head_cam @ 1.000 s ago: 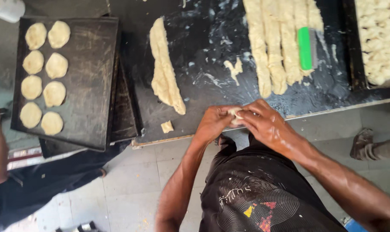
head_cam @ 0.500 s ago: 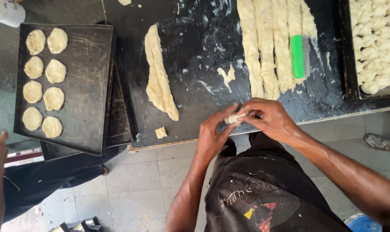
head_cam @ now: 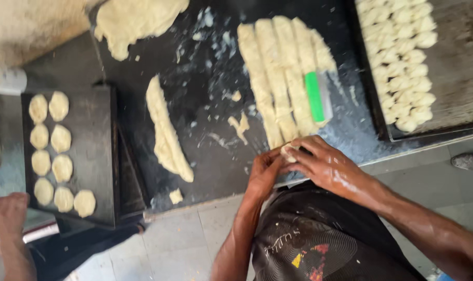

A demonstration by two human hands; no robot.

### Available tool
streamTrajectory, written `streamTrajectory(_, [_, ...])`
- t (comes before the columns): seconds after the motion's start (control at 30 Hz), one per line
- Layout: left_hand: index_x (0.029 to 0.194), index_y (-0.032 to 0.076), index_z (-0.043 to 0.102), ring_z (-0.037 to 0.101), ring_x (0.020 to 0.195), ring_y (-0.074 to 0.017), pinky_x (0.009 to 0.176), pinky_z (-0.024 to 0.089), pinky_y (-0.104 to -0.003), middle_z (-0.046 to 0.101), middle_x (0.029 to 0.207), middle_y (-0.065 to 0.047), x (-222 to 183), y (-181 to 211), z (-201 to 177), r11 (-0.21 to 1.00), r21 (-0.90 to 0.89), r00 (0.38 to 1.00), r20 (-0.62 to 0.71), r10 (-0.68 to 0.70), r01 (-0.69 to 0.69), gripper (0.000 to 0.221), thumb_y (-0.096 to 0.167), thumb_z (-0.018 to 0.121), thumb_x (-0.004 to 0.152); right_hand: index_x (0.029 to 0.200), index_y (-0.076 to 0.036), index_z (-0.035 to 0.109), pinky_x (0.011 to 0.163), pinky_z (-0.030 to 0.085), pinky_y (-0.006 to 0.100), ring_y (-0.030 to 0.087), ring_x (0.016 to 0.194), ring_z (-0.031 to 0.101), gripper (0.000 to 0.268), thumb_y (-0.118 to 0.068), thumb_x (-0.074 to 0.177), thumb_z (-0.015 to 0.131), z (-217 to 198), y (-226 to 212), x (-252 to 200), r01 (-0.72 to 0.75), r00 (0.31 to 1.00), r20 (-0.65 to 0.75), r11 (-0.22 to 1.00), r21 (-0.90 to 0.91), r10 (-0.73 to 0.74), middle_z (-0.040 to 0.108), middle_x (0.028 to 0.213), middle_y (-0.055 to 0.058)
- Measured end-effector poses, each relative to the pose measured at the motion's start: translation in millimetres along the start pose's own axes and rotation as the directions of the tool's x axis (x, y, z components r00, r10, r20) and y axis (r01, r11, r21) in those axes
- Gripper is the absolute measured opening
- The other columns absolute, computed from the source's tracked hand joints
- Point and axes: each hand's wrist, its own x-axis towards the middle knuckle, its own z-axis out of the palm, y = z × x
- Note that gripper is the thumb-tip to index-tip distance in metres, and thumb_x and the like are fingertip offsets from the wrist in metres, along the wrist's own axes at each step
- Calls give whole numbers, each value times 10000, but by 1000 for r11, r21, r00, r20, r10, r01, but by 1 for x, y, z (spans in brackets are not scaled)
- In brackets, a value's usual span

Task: The person prepares dough by cutting strips with a green scraper, shaping the pieces by hand, and placing them onto a metal tray.

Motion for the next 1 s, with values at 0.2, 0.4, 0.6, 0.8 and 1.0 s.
streamTrajectory(0.2, [1356, 15, 684, 644, 1165, -265, 982, 547, -353, 620, 1364, -235, 31, 14, 63, 996, -80, 973, 226, 47, -30, 340, -7, 592, 1029, 1141, -52, 705, 922, 577, 328, 274, 1174, 640, 220, -105, 928, 717, -24, 60, -46, 23, 949, -304, 947, 319, 80, 596, 1273, 101])
streamTrajectory(0.4, [1204, 178, 712, 589, 1374, -331, 1106, 529, -391, 418, 1635, -159, 47, 66, 78, 922, -8, 914, 132, 384, -386, 336, -49, 586, 991, 1001, 60, 672, 718, 632, 312, 270, 1003, 761, 269, -132, 1060, 493, -110, 138, -50, -425, 487, 115, 120, 897, 866, 800, 1194, 135])
streamTrajectory(0.6, [1070, 107, 752, 704, 1212, -282, 992, 617, -420, 659, 1409, -151, 14, 83, -13, 863, 461, 838, -372, 398, -205, 176, 90, 588, 1006, 1269, 60, 655, 860, 654, 433, 396, 1056, 728, 516, -418, 1075, 664, -167, 210, -59, -334, 484, -592, 762, 555, 644, 702, 1211, 268])
streamTrajectory(0.8, [1244, 39, 704, 596, 1306, -360, 1081, 475, -426, 618, 1399, -199, -90, 49, -139, 401, 907, 632, -385, 673, 125, 317, 24, 655, 931, 1621, 28, -17, 1268, 210, 615, 499, 1369, 510, 1027, -439, 1014, 667, -138, 236, -83, -516, 838, -382, 794, -322, 390, 621, 1500, 313])
streamTrajectory(1.0, [1236, 116, 727, 514, 1362, -371, 1111, 416, -456, 599, 1404, -177, -149, -14, -198, 440, 895, 781, -328, 531, 76, 395, -18, 677, 867, 1320, -16, 345, 941, 354, 443, 338, 1117, 625, 407, -148, 1040, 609, -110, 181, -29, -441, 833, -464, 869, -224, 303, 700, 1308, 202])
